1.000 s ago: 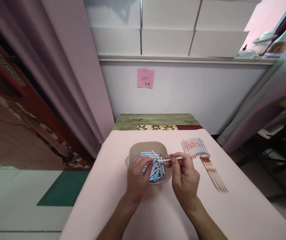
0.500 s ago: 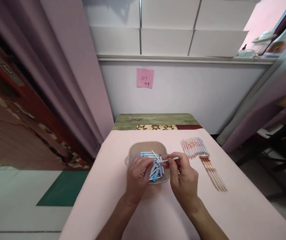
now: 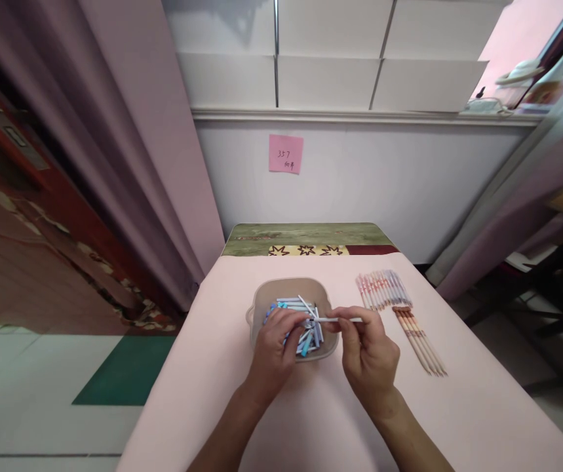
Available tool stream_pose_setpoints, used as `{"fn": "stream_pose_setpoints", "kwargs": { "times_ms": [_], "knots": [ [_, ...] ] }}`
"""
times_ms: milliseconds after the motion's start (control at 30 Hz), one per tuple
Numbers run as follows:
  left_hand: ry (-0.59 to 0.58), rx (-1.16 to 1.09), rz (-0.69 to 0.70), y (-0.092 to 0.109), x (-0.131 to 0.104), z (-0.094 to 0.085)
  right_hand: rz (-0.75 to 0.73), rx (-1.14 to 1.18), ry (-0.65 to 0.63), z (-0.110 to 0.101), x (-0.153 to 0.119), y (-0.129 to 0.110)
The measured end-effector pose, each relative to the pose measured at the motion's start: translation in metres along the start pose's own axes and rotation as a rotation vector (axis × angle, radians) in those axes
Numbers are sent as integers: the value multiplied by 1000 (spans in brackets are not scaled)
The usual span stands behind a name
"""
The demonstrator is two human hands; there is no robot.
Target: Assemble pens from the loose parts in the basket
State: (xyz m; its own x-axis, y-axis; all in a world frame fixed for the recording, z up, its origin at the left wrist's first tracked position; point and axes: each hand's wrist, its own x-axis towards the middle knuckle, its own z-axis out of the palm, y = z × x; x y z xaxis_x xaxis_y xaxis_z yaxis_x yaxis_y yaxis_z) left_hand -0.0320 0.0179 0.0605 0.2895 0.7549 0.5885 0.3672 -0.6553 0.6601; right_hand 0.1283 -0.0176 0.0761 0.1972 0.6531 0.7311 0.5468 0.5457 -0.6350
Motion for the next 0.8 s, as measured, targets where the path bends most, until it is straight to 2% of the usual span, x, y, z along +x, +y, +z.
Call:
{"fn": "stream_pose_setpoints", "kwargs": {
  "times_ms": [133, 300, 467, 667, 800],
  "knots": [
    [-46, -9, -2, 4, 3, -2, 133, 93, 47, -1, 3, -2],
    [-60, -20, -1, 4, 2, -1, 180, 123, 78, -1, 2, -1],
    [-76, -25, -25, 6, 1, -1, 153, 96, 86, -4, 0, -1],
    [-97, -78, -52, 10, 3, -1, 39, 27, 81, -6, -2, 1],
    [-106, -101, -75, 11, 4, 0, 60, 37, 59, -7, -3, 2]
  ]
}}
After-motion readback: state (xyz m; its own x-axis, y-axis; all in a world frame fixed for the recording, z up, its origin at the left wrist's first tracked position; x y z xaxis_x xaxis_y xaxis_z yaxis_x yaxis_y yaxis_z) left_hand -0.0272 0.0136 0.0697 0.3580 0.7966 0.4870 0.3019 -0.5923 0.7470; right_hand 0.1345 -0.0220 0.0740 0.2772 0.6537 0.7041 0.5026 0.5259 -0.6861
